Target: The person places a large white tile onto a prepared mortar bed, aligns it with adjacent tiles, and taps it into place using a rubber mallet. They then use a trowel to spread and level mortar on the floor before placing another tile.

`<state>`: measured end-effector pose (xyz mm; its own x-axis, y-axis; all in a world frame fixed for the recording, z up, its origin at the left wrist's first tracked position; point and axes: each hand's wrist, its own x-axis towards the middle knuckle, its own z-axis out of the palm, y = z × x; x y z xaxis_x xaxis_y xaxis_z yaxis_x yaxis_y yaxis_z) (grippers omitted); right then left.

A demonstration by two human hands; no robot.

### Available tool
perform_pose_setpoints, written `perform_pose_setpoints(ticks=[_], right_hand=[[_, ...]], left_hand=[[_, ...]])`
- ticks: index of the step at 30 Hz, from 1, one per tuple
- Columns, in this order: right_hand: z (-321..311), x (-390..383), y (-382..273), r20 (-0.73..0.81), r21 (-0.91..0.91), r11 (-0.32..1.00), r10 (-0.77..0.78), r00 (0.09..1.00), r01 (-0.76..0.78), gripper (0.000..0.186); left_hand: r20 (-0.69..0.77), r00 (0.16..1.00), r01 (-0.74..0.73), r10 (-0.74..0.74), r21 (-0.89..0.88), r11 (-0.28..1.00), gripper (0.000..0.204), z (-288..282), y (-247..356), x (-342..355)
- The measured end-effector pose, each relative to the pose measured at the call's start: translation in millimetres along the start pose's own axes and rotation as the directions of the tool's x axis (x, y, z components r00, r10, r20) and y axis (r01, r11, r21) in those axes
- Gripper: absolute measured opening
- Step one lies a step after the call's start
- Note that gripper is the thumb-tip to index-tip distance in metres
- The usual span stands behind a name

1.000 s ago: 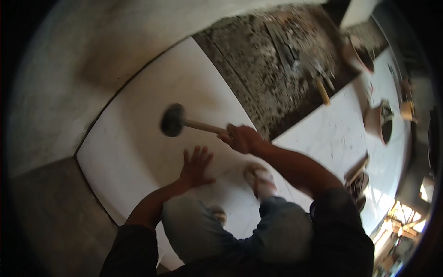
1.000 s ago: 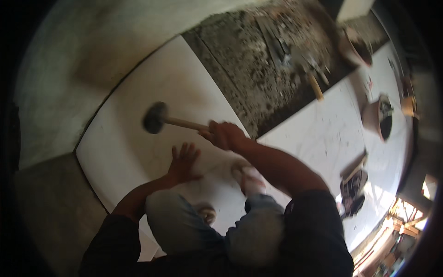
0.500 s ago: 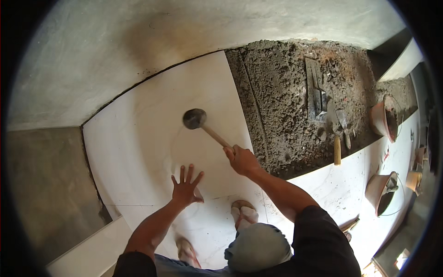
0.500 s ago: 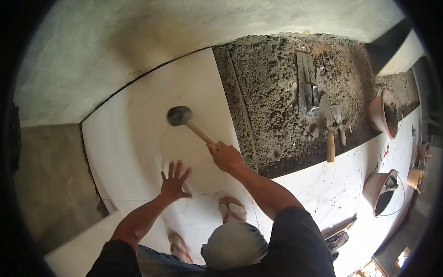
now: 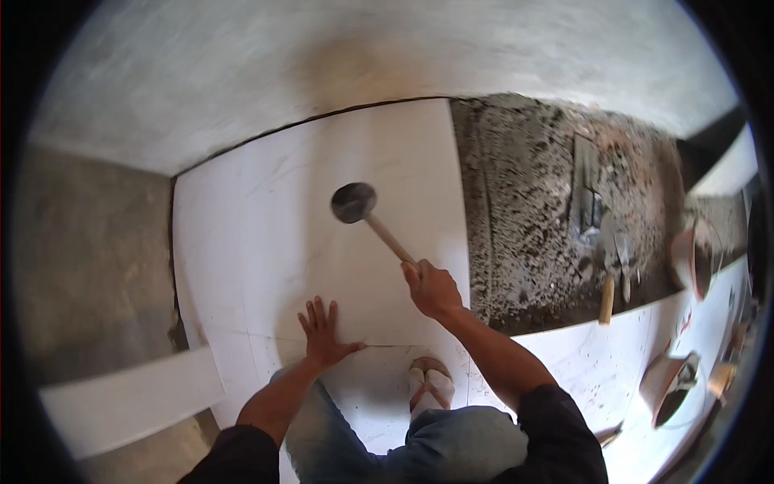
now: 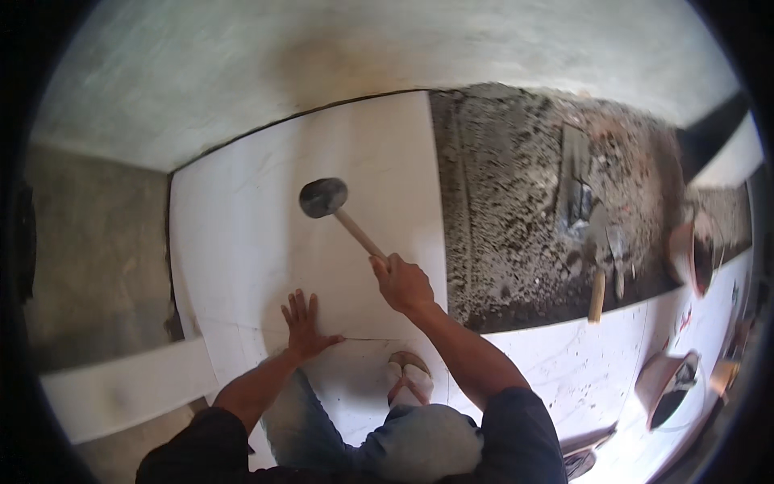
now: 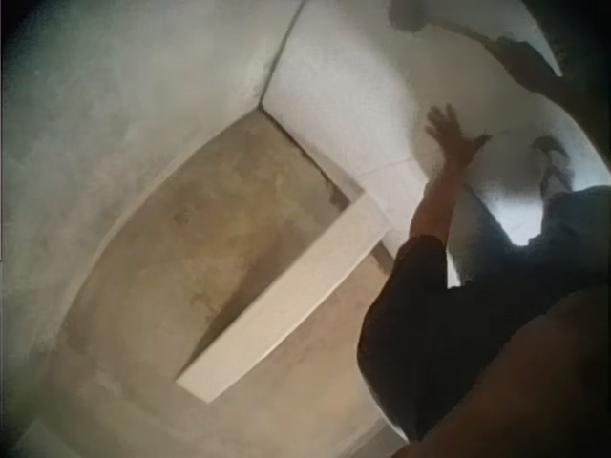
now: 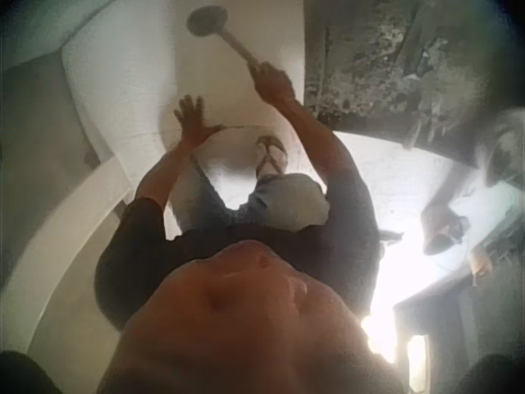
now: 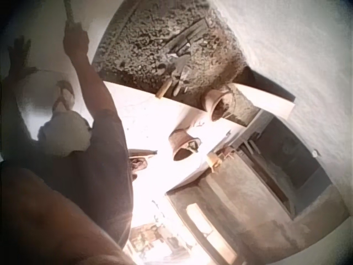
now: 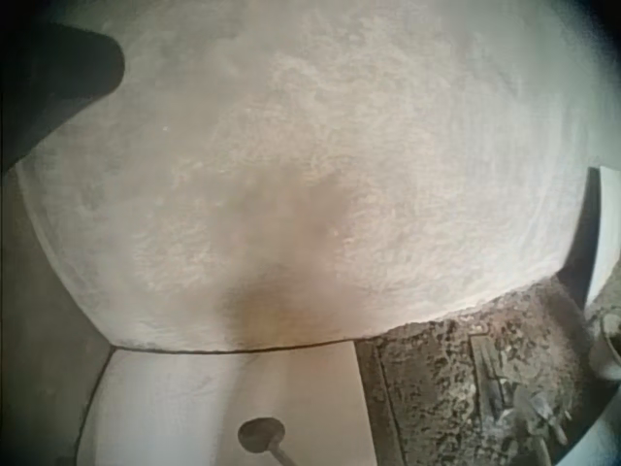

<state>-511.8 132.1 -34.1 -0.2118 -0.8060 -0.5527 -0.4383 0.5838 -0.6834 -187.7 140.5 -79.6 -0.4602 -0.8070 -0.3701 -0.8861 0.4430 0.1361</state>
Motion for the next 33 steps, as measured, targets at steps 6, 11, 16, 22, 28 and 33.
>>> perform_pose_setpoints(ticks=[6, 11, 16, 22, 28, 33], right_hand=[[13, 9, 16, -0.163, -0.187, 0.970, -0.184, 0.969, 0.153, 0.050], [10, 6, 21, -0.120, -0.303, 0.938, -0.212, 0.970, 0.168, 0.051], [15, 14, 33, -0.137, -0.309, 0.929, -0.257, 0.957, 0.205, 0.055], [21, 20, 41, -0.147, -0.287, 0.936, -0.252, 0.957, 0.202, 0.058], [33, 6, 41, -0.125, -0.052, 0.997, -0.055, 0.991, 0.049, 0.058], [45, 0, 38, -0.067, -0.315, 0.862, -0.437, 0.897, 0.397, 0.062]], left_hand=[[-0.162, 0.978, 0.120, -0.129, -0.068, 0.991, 0.106, 21, 8, 4], [-0.202, 0.938, 0.261, -0.281, -0.121, 0.958, 0.088, 24, 15, 12], [-0.012, 0.955, 0.291, -0.296, -0.157, 0.944, 0.083, 2, 13, 12], [0.047, 0.958, 0.287, -0.284, -0.198, 0.937, 0.081, 1, 12, 11], [-0.048, 0.943, 0.303, -0.330, -0.289, 0.908, 0.082, -3, -20, 15], [-0.137, 0.653, 0.642, -0.744, -0.420, 0.641, 0.084, -26, -85, 50]])
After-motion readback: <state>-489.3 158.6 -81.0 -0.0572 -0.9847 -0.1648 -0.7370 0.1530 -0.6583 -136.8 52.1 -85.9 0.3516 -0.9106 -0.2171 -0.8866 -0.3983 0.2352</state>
